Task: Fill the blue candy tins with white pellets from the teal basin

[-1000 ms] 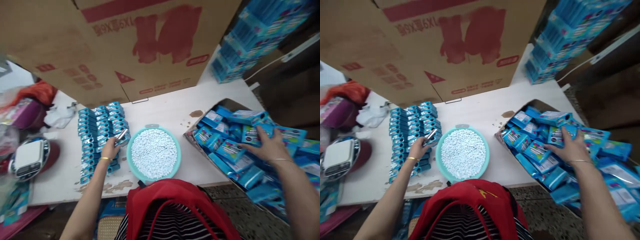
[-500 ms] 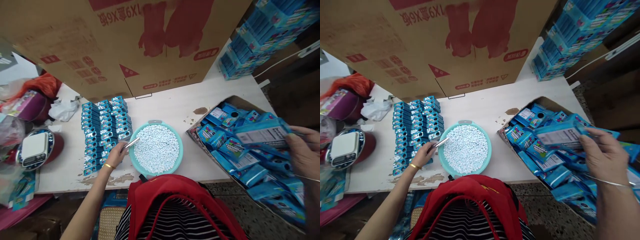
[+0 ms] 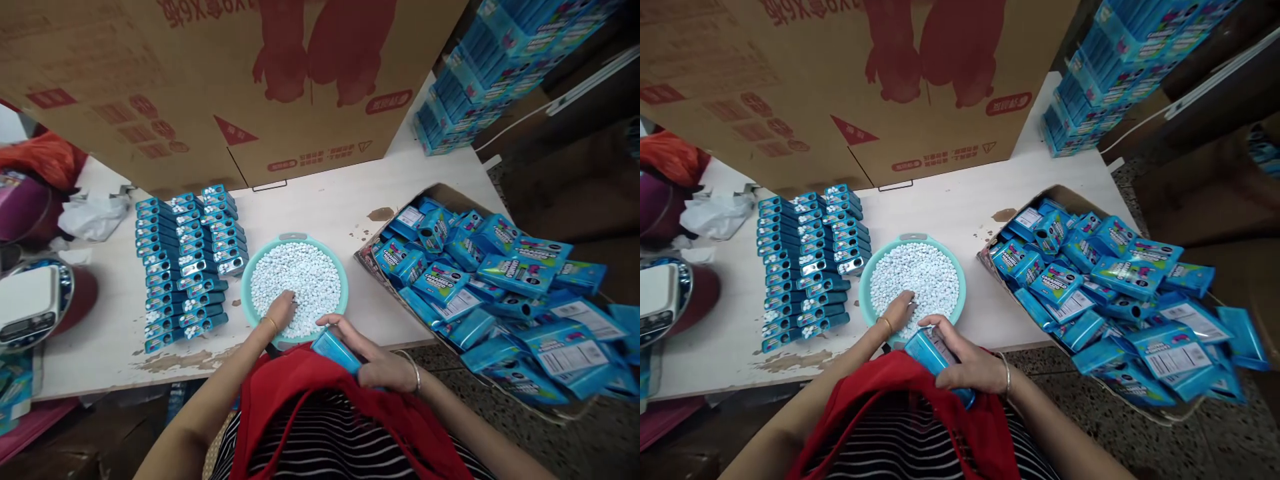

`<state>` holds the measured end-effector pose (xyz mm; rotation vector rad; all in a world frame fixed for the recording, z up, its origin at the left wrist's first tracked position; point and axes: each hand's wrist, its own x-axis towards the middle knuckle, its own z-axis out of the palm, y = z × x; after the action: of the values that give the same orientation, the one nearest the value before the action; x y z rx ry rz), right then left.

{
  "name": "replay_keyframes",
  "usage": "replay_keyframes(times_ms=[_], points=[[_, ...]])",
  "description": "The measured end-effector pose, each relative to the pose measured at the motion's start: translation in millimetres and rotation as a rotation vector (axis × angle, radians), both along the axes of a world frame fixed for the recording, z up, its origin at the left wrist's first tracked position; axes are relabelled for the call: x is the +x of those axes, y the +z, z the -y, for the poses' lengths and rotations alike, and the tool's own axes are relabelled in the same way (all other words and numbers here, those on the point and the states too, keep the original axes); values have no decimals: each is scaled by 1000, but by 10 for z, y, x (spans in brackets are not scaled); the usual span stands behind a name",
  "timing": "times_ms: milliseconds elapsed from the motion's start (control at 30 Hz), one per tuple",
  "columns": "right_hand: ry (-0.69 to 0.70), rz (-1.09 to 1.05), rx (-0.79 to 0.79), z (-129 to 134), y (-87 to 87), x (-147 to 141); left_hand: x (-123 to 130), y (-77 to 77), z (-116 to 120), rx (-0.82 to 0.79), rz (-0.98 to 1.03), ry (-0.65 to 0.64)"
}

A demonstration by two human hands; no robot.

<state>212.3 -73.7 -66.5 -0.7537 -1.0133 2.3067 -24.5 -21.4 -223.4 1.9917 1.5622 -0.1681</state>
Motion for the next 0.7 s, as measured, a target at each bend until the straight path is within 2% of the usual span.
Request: replay_keyframes(times_ms=[67,167,267,333,400,500,600,700], points=[[-52,-48,-92,-15,7,48,136,-93,-27,37,51,27],[-290,-111,-257,-38,-118,155,246,-162,-50,74,119,61],[-410,-20,-331,-51,-371,256,157,-92,-60,85,189,52],[-459,155,-307,-67,-550,290,19,48,-70,86,223,34],[-528,372,-165,-98,-700,288,-127,258,-92,95,267,-2],[-593,608,231,-176,-844,240,-284,667,-148,145,353,-87],[-584,688,620,-280,-915,166,-343,1102,-206,199,396,-174],[-533,713,876,-371,-955,72,-327,1450,-245,205,373,-275]])
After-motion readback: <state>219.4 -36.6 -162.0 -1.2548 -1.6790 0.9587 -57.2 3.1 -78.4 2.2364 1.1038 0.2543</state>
